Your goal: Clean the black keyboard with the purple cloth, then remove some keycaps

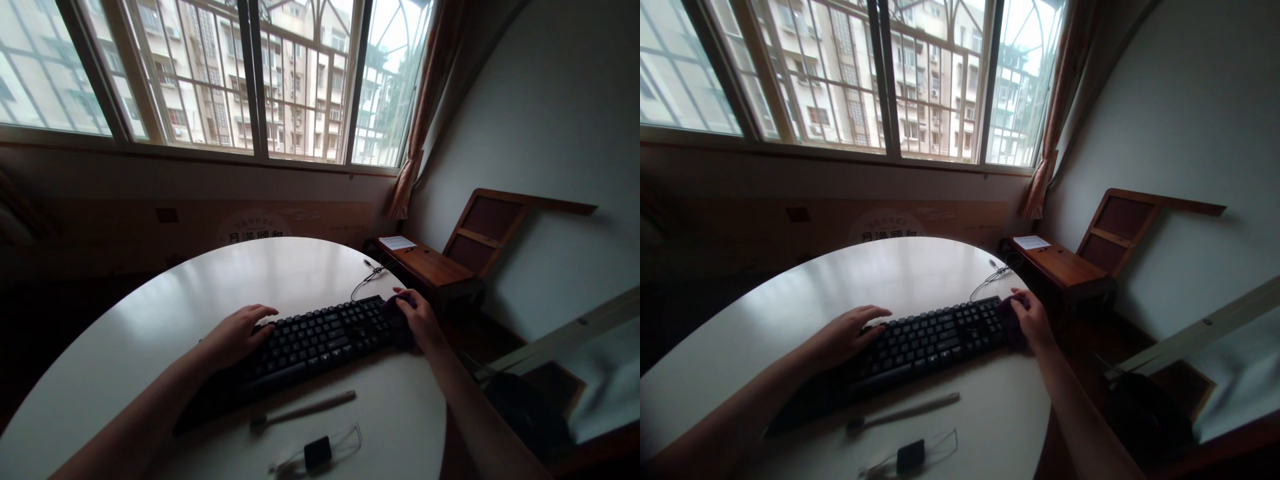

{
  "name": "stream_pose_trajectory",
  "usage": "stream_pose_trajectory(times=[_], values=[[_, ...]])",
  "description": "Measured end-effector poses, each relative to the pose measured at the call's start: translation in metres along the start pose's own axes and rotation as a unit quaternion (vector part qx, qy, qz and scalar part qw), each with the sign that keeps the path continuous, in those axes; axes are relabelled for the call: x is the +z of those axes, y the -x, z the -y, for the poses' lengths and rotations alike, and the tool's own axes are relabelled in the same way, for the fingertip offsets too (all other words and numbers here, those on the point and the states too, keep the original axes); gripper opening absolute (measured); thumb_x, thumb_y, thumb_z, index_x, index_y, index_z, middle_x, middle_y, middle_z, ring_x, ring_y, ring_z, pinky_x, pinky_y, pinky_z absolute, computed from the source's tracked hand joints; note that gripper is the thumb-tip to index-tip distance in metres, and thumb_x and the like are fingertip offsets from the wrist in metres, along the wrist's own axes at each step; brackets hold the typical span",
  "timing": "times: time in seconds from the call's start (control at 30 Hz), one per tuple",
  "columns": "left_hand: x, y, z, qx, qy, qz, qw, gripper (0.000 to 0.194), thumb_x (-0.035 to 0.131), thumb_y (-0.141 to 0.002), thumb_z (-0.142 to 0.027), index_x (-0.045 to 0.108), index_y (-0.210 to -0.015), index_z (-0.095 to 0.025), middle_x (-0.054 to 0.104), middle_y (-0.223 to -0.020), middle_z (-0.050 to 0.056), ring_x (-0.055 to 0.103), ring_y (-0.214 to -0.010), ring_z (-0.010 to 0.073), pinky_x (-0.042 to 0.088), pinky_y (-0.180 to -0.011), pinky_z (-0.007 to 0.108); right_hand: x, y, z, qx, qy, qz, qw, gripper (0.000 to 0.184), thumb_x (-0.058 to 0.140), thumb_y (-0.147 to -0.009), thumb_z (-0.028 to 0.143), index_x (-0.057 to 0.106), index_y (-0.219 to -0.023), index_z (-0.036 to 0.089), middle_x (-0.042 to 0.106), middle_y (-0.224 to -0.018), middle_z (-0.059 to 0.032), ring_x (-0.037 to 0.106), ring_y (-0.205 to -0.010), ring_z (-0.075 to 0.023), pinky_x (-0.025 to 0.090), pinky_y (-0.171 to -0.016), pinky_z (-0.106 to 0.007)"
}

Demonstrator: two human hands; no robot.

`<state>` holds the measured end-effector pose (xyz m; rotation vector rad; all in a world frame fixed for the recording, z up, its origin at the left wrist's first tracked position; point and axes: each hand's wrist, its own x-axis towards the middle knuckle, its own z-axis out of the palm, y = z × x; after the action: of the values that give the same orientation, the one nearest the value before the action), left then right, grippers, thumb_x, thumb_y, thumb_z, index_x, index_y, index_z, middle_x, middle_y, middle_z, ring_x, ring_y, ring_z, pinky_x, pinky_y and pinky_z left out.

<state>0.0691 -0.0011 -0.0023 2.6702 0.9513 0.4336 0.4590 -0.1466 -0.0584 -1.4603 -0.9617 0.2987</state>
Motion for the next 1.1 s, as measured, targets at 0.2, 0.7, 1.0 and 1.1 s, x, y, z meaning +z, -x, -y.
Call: stream_pose_trajectory(times=[0.2, 0.7, 1.0, 1.1], values=[[0.0, -0.001, 0.001, 0.0, -0.002, 0.003, 1.0, 0.043, 0.046, -0.088, -0.047, 0.065, -0.119, -0.024, 0.067, -0.122, 0.007, 0.062, -0.112, 0.0277, 0.049, -0.097, 0.039, -0.007, 0.001, 0.004, -0.024, -0.042, -0.103, 0.993, 0.024, 0.061, -0.08, 0.041, 0.059, -0.096, 0.023, 0.063, -0.094, -0.003, 0.057, -0.085, -0.0218, 0.048, -0.073, -0.031], [0.0, 0.0, 0.001, 0.003, -0.004, 0.008, 1.0, 0.042, 0.044, -0.089, -0.046, 0.065, -0.118, -0.023, 0.067, -0.122, 0.008, 0.062, -0.112, 0.0268, 0.048, -0.097, 0.038, -0.004, 0.007, 0.015, -0.067, 0.152, 0.116, 0.979, 0.015, 0.054, -0.068, 0.019, 0.06, -0.081, 0.02, 0.06, -0.076, 0.001, 0.056, -0.075, -0.0187, 0.043, -0.071, -0.028], [0.0, 0.0, 0.001, 0.008, -0.006, 0.006, 1.0, 0.041, 0.045, -0.089, -0.044, 0.065, -0.118, -0.023, 0.067, -0.122, 0.008, 0.062, -0.111, 0.0269, 0.048, -0.096, 0.038, -0.001, 0.002, 0.004, -0.013, 0.14, 0.128, 0.982, 0.056, 0.06, -0.066, 0.022, 0.058, -0.122, 0.022, 0.057, -0.092, -0.0006, 0.057, -0.084, -0.0187, 0.046, -0.082, -0.03], [0.001, 0.0, 0.002, 0.013, -0.01, 0.008, 1.0, 0.041, 0.045, -0.09, -0.044, 0.065, -0.119, -0.023, 0.067, -0.122, 0.008, 0.062, -0.111, 0.0266, 0.048, -0.096, 0.038, 0.0, 0.0, 0.005, 0.019, 0.12, 0.14, 0.983, 0.066, 0.062, -0.066, 0.023, 0.052, -0.132, 0.023, 0.055, -0.09, 0.0003, 0.057, -0.083, -0.0184, 0.046, -0.081, -0.031]])
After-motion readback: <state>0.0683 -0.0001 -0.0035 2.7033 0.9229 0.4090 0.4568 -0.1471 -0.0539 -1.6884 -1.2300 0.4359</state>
